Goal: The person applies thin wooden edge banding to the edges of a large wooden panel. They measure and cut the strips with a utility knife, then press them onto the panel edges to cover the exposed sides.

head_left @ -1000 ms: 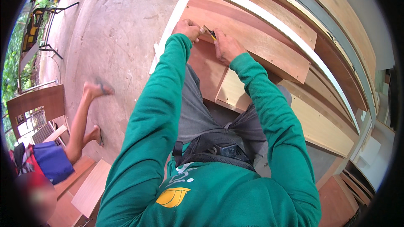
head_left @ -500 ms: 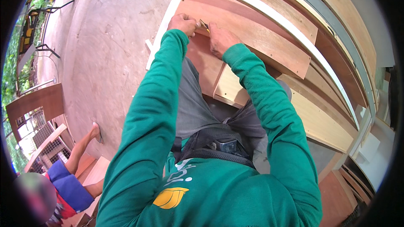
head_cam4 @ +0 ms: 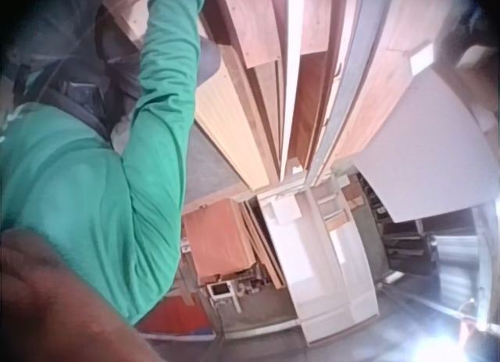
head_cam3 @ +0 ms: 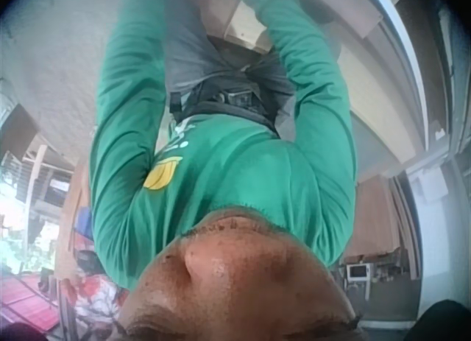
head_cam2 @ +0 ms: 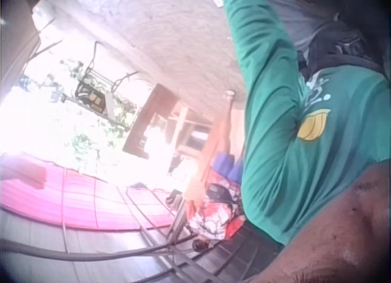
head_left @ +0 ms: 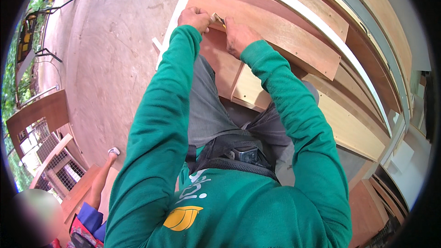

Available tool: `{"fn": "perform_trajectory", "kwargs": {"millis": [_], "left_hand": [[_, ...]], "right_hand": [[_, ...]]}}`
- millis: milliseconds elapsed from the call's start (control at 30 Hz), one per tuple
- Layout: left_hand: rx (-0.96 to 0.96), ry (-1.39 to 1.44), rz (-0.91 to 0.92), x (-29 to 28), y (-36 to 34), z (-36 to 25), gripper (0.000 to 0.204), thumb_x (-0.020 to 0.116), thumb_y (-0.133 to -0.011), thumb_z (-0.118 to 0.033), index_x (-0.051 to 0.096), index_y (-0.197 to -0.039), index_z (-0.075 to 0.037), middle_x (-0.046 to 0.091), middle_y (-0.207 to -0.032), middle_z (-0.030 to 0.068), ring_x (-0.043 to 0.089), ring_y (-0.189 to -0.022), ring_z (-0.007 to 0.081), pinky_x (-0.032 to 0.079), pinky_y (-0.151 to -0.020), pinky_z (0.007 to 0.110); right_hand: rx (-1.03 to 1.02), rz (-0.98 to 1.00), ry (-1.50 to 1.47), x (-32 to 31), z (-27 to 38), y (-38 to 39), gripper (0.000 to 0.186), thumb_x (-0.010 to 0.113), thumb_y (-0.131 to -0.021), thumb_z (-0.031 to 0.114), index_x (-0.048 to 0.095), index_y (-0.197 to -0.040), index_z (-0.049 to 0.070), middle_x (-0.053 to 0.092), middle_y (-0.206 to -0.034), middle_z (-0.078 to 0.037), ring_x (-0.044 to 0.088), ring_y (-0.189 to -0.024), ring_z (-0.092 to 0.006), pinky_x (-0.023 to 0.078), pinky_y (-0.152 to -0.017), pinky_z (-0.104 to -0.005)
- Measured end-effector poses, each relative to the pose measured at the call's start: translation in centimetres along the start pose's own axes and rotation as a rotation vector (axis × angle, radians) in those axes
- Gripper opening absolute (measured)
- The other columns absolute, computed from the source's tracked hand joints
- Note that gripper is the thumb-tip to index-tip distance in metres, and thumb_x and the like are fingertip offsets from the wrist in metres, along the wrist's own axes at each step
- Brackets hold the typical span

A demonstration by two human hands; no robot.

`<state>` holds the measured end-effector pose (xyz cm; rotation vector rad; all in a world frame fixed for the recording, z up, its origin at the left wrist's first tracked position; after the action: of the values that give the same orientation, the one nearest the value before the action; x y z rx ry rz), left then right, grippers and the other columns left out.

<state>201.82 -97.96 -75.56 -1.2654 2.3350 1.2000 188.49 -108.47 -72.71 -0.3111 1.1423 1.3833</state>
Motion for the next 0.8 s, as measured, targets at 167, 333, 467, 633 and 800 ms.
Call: {"fn": "perform_trajectory", "kwargs": {"millis": [167,333,467,633,800], "left_hand": [[-0.013,-0.004,-0.018,-0.2,0.0,-0.1,0.017,0.082,-0.090,-0.017,0.070,-0.096,-0.007,0.066,-0.068,0.0031,0.060,-0.056,0.0117,0.046,-0.051,0.033],[0.009,-0.024,-0.004,0.1,-0.9,0.5,0.016,0.079,-0.094,-0.019,0.069,-0.097,-0.006,0.066,-0.068,0.0025,0.060,-0.055,0.0112,0.046,-0.051,0.032],[-0.022,-0.087,-0.013,0.0,-1.6,1.0,0.019,0.086,-0.086,-0.022,0.074,-0.090,-0.009,0.074,-0.073,0.0040,0.071,-0.061,0.0126,0.057,-0.062,0.034],[0.010,-0.112,-0.003,-0.1,-0.8,0.1,0.020,0.083,-0.092,-0.024,0.072,-0.093,-0.007,0.070,-0.069,0.0038,0.063,-0.059,0.0122,0.051,-0.057,0.034],[0.019,-0.133,0.004,0.0,-1.2,0.2,0.024,0.086,-0.091,-0.027,0.070,-0.091,-0.008,0.068,-0.068,0.0038,0.059,-0.057,0.0123,0.048,-0.054,0.035]], "right_hand": [[-0.061,-0.073,-0.028,-0.1,0.1,0.4,0.034,0.053,-0.095,0.006,0.046,-0.128,-0.002,0.073,-0.096,-0.034,0.072,-0.094,-0.0542,0.056,-0.083,-0.0629],[-0.052,-0.050,-0.021,0.1,0.0,0.6,0.035,0.053,-0.095,0.005,0.046,-0.129,-0.002,0.073,-0.099,-0.034,0.072,-0.096,-0.0537,0.056,-0.084,-0.0635],[-0.020,-0.043,-0.006,0.3,-0.3,0.6,0.035,0.053,-0.096,0.005,0.046,-0.129,-0.002,0.074,-0.100,-0.033,0.072,-0.096,-0.0538,0.057,-0.086,-0.0632],[-0.009,-0.048,0.004,0.4,-0.3,0.8,0.035,0.054,-0.095,0.004,0.047,-0.128,-0.002,0.074,-0.100,-0.033,0.072,-0.098,-0.0537,0.057,-0.087,-0.0620],[-0.027,-0.081,0.011,1.0,-0.7,0.7,0.032,0.054,-0.094,0.003,0.046,-0.125,-0.003,0.073,-0.096,-0.033,0.071,-0.095,-0.0543,0.056,-0.085,-0.0630]]}}
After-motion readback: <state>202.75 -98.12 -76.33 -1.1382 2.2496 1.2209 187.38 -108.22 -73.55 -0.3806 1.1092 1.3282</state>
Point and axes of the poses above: each hand's wrist, its own y-axis away from the middle knuckle, its own x-axis out of the palm, z = x × y, the point moved 9 cm from there along -y, towards the middle knuckle
